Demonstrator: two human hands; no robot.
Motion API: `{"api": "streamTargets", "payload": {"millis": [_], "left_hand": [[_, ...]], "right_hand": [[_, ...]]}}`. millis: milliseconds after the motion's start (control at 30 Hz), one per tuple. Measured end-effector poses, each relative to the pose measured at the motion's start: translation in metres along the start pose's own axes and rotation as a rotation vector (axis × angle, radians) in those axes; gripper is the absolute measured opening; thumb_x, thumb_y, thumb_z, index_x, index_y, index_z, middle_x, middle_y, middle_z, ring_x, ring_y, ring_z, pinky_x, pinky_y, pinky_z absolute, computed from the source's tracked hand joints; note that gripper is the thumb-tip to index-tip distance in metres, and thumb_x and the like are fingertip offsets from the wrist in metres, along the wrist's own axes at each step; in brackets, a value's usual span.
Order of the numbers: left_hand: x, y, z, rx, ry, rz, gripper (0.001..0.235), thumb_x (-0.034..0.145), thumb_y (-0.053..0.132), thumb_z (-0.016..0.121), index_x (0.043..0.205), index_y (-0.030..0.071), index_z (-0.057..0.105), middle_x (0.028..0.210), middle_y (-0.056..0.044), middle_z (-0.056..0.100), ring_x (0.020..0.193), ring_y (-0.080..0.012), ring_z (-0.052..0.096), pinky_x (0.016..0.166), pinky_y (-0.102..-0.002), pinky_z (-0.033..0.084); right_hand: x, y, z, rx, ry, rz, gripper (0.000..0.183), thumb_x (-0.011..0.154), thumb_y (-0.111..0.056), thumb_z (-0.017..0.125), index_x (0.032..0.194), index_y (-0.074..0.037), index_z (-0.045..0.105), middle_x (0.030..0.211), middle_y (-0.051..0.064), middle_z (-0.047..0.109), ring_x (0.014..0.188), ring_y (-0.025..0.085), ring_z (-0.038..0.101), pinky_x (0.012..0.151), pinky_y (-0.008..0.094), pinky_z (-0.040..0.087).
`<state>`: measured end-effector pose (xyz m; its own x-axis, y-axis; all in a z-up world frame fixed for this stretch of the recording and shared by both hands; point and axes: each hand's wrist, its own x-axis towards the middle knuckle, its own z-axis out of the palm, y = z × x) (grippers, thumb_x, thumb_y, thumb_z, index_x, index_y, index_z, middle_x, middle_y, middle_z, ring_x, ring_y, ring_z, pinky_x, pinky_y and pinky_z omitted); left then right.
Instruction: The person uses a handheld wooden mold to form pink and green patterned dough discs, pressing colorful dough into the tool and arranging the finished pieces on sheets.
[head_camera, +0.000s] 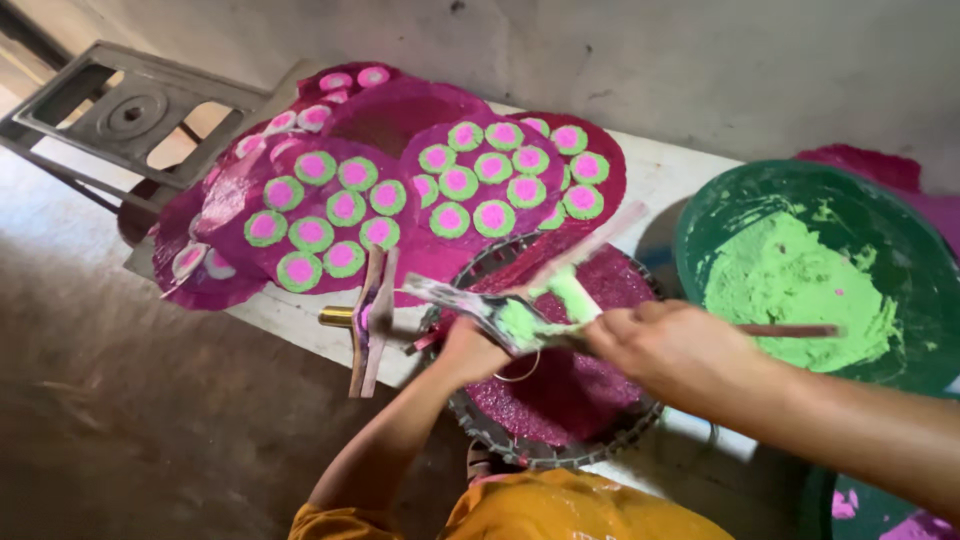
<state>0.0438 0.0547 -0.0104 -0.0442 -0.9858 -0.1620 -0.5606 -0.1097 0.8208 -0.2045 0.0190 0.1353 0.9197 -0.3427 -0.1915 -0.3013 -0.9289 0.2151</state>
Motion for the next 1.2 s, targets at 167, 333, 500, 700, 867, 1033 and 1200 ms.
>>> {"api": "streamTargets", "payload": {"millis": [167, 333, 500, 700, 867, 1033, 1200], "left_hand": [[0.004, -0.002, -0.018, 0.406, 0.164, 0.174, 0.063, 0.083, 0.042, 0.076, 0.134, 0.008, 0.058, 0.123, -0.015, 0.066, 0.102, -0.0242, 0.066, 0.091, -0.038, 0.054], [0.009, -0.001, 0.016, 0.344, 0.099, 0.123, 0.044, 0.092, 0.04, 0.061, 0.128, 0.014, 0.064, 0.117, -0.008, 0.072, 0.103, -0.0214, 0.069, 0.09, -0.036, 0.055], [0.005, 0.016, -0.005, 0.31, 0.105, -0.056, 0.052, 0.091, 0.052, 0.065, 0.123, 0.01, 0.063, 0.113, -0.012, 0.07, 0.095, -0.0242, 0.069, 0.08, -0.038, 0.057], [0.013, 0.014, -0.033, 0.315, 0.645, 0.155, 0.058, 0.087, 0.039, 0.073, 0.131, 0.006, 0.059, 0.124, -0.017, 0.067, 0.108, -0.0302, 0.065, 0.092, -0.041, 0.055], [0.024, -0.005, -0.019, 0.407, 0.714, 0.133, 0.062, 0.085, 0.028, 0.075, 0.139, 0.003, 0.057, 0.134, -0.025, 0.06, 0.126, -0.0417, 0.054, 0.104, -0.054, 0.045], [0.032, -0.009, -0.026, 0.491, 0.634, 0.146, 0.06, 0.081, 0.033, 0.076, 0.131, 0.004, 0.062, 0.156, -0.026, 0.033, 0.134, -0.0506, 0.042, 0.105, -0.059, 0.04], [0.042, -0.008, -0.022, 0.535, 0.627, 0.256, 0.05, 0.087, 0.03, 0.072, 0.129, 0.004, 0.063, 0.167, -0.025, 0.016, 0.14, -0.0546, 0.039, 0.107, -0.059, 0.042]], "right_hand": [[-0.015, 0.01, -0.04, -0.024, -0.052, 0.17, 0.035, 0.083, -0.016, 0.061, 0.118, -0.014, 0.058, 0.093, 0.002, 0.064, 0.08, 0.023, 0.07, 0.06, 0.038, 0.059], [0.043, -0.022, 0.019, -0.166, -0.026, 0.023, 0.02, 0.089, -0.017, 0.059, 0.105, -0.004, 0.06, 0.087, 0.01, 0.064, 0.074, 0.026, 0.071, 0.054, 0.036, 0.058], [0.017, -0.011, 0.009, 0.017, 0.131, 0.051, 0.027, 0.082, -0.011, 0.064, 0.108, -0.003, 0.062, 0.086, 0.012, 0.068, 0.07, 0.025, 0.072, 0.056, 0.037, 0.058], [0.016, -0.007, 0.015, 0.71, 0.344, 0.556, 0.039, 0.093, -0.015, 0.062, 0.132, -0.013, 0.064, 0.098, 0.016, 0.075, 0.08, 0.035, 0.074, 0.067, 0.046, 0.058], [0.048, -0.047, 0.085, 1.067, 0.69, 0.346, 0.048, 0.097, -0.006, 0.059, 0.145, -0.008, 0.056, 0.116, 0.024, 0.072, 0.099, 0.034, 0.075, 0.079, 0.041, 0.059], [0.041, -0.023, 0.088, 1.263, 0.041, 0.807, 0.048, 0.103, -0.013, 0.057, 0.15, -0.022, 0.057, 0.11, 0.02, 0.08, 0.092, 0.044, 0.068, 0.084, 0.043, 0.058], [0.072, -0.025, 0.113, 1.188, 0.581, 0.5, 0.041, 0.1, -0.009, 0.059, 0.141, -0.007, 0.06, 0.138, 0.02, 0.064, 0.121, 0.032, 0.064, 0.1, 0.039, 0.049]]}}
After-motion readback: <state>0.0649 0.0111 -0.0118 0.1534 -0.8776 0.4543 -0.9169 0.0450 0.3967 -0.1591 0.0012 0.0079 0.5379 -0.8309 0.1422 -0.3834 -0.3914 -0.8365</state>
